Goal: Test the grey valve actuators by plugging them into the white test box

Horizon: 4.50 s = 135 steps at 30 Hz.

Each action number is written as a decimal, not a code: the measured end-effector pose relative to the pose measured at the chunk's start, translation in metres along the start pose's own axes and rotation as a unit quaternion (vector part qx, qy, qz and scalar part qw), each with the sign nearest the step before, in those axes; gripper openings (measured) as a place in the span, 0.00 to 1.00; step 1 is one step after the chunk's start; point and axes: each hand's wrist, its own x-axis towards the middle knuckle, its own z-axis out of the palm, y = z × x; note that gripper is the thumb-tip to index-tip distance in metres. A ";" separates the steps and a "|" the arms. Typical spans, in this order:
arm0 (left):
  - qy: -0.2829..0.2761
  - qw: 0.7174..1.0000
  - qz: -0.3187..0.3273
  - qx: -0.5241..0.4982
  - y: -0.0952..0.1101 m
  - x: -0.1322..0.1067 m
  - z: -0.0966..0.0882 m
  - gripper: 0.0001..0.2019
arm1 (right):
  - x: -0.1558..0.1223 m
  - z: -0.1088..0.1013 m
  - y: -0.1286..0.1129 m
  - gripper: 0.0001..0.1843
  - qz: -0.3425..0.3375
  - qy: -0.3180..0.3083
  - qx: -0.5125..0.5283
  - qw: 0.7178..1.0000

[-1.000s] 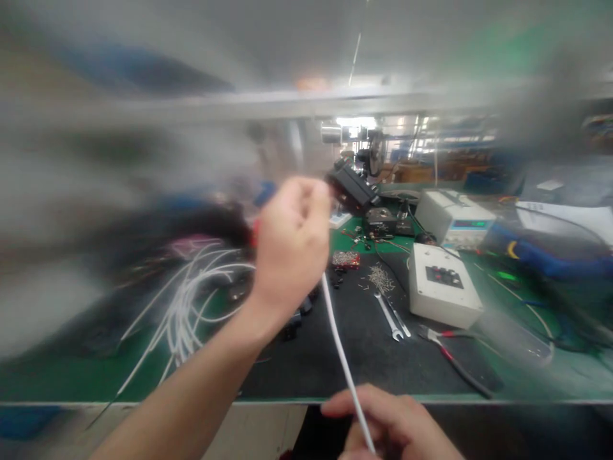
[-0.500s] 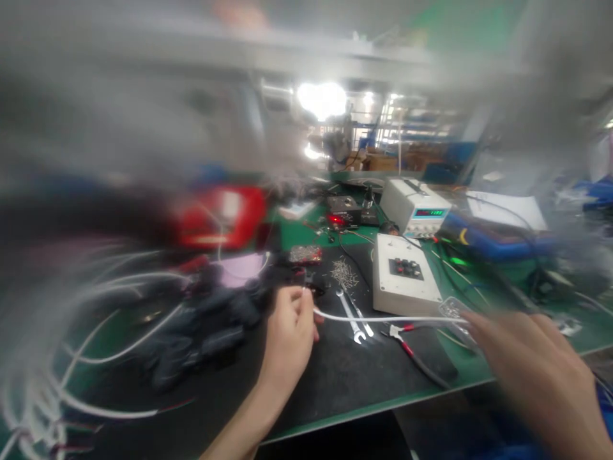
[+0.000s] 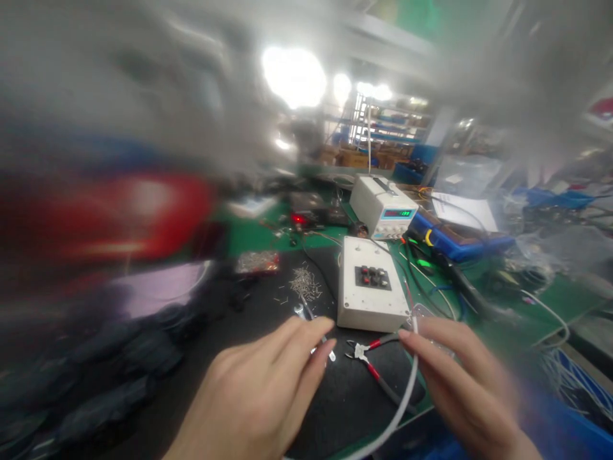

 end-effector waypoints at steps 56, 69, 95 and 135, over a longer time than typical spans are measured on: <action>-0.100 0.991 -0.045 0.072 0.012 0.095 0.110 0.17 | 0.041 0.070 0.093 0.08 0.356 0.069 0.136 0.922; -0.098 0.992 -0.048 0.061 0.012 0.095 0.108 0.17 | 0.041 0.071 0.090 0.07 0.340 0.057 0.091 0.934; -0.040 0.995 -0.089 0.003 0.011 0.084 0.116 0.16 | 0.051 0.076 0.094 0.09 0.318 0.016 0.179 0.931; -0.035 0.992 -0.108 0.046 0.008 0.082 0.108 0.13 | 0.057 0.089 0.097 0.09 0.286 -0.013 0.252 0.924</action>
